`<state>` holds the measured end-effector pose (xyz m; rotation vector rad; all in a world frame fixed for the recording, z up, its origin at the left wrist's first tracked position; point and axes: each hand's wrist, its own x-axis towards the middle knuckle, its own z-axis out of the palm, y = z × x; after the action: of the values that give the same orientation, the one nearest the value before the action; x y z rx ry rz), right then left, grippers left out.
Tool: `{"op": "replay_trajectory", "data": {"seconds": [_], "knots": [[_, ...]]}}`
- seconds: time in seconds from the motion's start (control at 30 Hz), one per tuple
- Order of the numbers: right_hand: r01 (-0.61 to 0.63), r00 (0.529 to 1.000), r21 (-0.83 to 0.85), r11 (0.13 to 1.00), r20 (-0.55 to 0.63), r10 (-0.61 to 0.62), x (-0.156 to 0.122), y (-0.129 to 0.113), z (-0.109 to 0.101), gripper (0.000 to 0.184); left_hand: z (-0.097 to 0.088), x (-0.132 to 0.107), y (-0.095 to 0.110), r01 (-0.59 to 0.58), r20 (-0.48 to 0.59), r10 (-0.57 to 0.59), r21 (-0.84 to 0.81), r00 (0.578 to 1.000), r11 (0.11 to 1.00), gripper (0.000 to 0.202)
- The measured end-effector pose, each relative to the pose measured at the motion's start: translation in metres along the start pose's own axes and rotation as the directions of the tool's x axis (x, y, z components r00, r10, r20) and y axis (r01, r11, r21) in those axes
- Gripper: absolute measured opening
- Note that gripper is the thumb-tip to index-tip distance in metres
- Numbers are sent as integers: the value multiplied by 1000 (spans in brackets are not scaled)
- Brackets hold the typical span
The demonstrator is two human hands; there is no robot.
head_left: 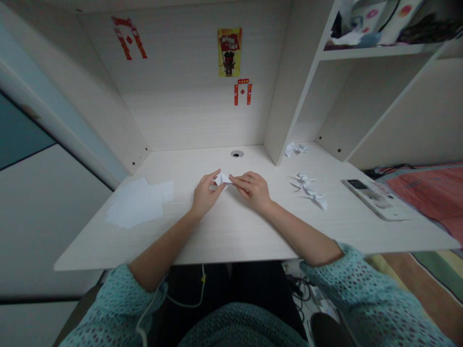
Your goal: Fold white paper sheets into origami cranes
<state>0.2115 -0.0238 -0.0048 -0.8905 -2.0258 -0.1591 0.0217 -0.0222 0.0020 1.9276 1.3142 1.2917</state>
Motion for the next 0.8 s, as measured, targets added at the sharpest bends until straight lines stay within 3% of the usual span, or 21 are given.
{"op": "replay_trajectory", "data": {"seconds": [0.13,0.27,0.33,0.5,0.6,0.8], "knots": [[9,1000,77,997,20,-10,3,-7,-3,42,1,2,-5,39,120,-19,-165,993,986,49],[-116,990,260,959,-52,134,6,-9,-1,56,2,6,-14,147,204,-72,-384,976,912,49],[-204,972,358,911,-33,231,6,-7,2,50,2,8,-17,176,215,-89,-433,973,884,55],[-361,922,546,756,87,378,3,-5,12,35,1,10,-15,87,188,1,-458,982,884,49],[-390,909,542,745,98,405,2,-7,15,33,1,8,-10,72,207,22,-436,978,897,45],[-431,896,407,806,86,436,-1,-8,14,28,1,3,-3,21,227,65,-358,972,933,42]]}}
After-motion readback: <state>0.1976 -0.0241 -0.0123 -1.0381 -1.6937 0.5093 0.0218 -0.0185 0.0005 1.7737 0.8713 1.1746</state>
